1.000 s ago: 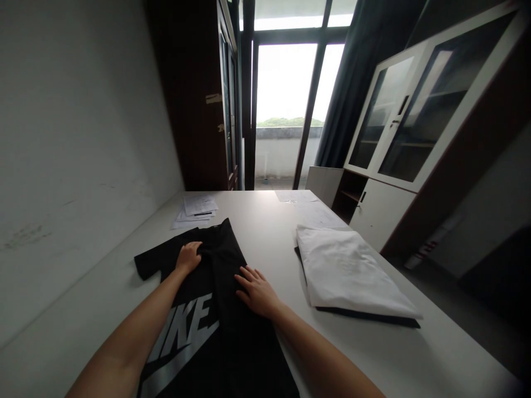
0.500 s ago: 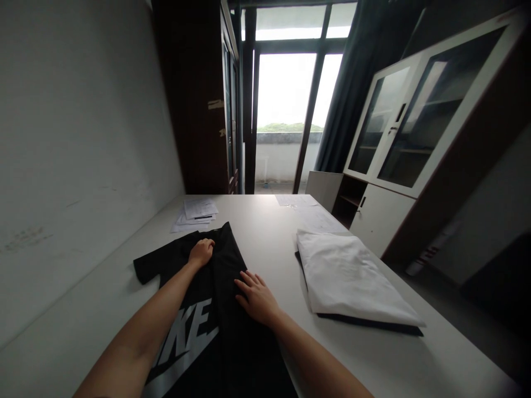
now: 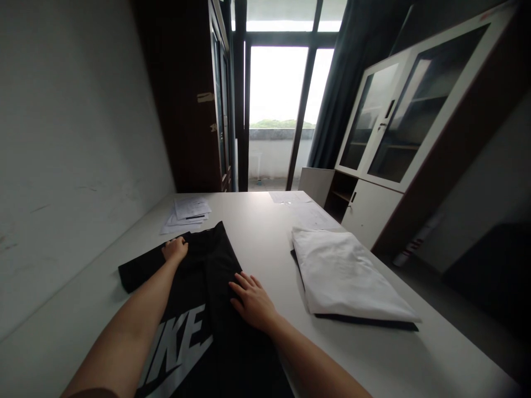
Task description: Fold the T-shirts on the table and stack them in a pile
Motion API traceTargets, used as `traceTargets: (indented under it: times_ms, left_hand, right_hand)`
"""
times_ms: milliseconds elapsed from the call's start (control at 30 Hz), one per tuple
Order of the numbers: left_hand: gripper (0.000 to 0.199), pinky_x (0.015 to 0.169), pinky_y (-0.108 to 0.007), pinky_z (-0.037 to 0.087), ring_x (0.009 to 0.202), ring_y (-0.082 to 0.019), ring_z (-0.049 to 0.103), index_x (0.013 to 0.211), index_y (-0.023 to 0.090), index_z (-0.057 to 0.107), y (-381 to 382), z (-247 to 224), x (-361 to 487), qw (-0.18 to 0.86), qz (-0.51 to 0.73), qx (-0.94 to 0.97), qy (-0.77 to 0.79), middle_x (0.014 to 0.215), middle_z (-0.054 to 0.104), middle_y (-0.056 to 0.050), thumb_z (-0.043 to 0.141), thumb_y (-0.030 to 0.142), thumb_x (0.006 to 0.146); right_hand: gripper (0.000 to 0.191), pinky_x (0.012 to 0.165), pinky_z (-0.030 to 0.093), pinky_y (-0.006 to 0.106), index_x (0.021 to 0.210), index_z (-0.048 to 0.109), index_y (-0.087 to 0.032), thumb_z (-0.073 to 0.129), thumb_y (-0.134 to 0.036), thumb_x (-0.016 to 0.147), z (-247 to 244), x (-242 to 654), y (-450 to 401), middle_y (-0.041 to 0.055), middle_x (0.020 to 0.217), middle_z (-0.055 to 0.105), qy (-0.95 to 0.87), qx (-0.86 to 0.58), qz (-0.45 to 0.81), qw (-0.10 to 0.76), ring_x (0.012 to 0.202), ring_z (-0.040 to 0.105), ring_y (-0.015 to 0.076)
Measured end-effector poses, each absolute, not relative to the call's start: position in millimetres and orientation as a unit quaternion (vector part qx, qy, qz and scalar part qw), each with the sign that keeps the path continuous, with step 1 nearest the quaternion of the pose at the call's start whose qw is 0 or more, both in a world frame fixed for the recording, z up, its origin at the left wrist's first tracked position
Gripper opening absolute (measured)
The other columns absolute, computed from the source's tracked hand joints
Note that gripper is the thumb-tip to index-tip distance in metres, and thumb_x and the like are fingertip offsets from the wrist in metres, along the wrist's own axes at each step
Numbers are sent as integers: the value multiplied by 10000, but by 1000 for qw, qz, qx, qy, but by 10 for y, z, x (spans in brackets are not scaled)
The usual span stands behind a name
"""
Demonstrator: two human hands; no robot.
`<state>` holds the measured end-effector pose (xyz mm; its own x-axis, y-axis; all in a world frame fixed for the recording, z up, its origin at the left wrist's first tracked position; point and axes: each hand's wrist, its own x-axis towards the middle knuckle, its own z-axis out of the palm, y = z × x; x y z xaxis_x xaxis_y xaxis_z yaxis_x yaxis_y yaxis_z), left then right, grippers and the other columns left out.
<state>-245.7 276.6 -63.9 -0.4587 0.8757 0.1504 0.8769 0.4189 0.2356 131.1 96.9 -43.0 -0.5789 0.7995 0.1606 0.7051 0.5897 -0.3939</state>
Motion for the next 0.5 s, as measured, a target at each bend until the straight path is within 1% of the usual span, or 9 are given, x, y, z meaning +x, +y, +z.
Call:
traceTargets:
  times_ms: [100,200,300,400,433,500]
  left_hand:
    - [319,927,-503,484,1176,-348,612,1111,255,678,2798,-613,-2514,-15,-175,-484,-857,1255,687,-124,480,440,942]
    - [319,900,-508,486,1161,-362,619,1110,236,685,2754,-604,-2518,-32,-184,-458,-869,1228,685,-158,476,405,938]
    - [311,922,-536,466,1194,-391,573,1117,202,680,2662,-601,-2415,26,-183,-477,-859,1235,657,-191,486,348,923]
    - [320,995,-523,432,1217,-370,544,1162,186,663,2606,-585,-2186,109,-189,-556,-802,1247,636,-185,480,298,924]
    - [323,1021,-500,423,1218,-349,546,1174,189,662,2608,-584,-2091,114,-185,-599,-771,1252,636,-173,479,291,928]
    - [340,1071,-450,402,1239,-307,545,1213,199,660,2643,-601,-1894,93,-173,-681,-706,1299,630,-147,480,307,945]
  right_hand:
    - [525,1274,185,494,1524,493,-305,505,-453,1021,-429,1310,970,40,1645,350,-877,-429,143,163,1538,270,272]
    - [521,1275,184,493,1522,495,-307,501,-451,1022,-435,1309,972,37,1644,352,-876,-431,142,163,1538,272,270]
    - [521,1275,183,498,1523,492,-311,499,-451,1022,-436,1305,976,35,1648,343,-877,-431,144,158,1540,266,271]
    - [518,1273,182,507,1519,499,-309,501,-450,1020,-434,1299,978,36,1649,342,-877,-432,143,156,1541,263,276]
    - [519,1272,183,508,1519,499,-307,503,-449,1020,-434,1297,977,37,1648,343,-877,-432,142,156,1541,262,278]
    - [520,1270,186,509,1521,496,-303,502,-443,1020,-437,1295,974,41,1647,346,-877,-431,139,158,1540,265,280]
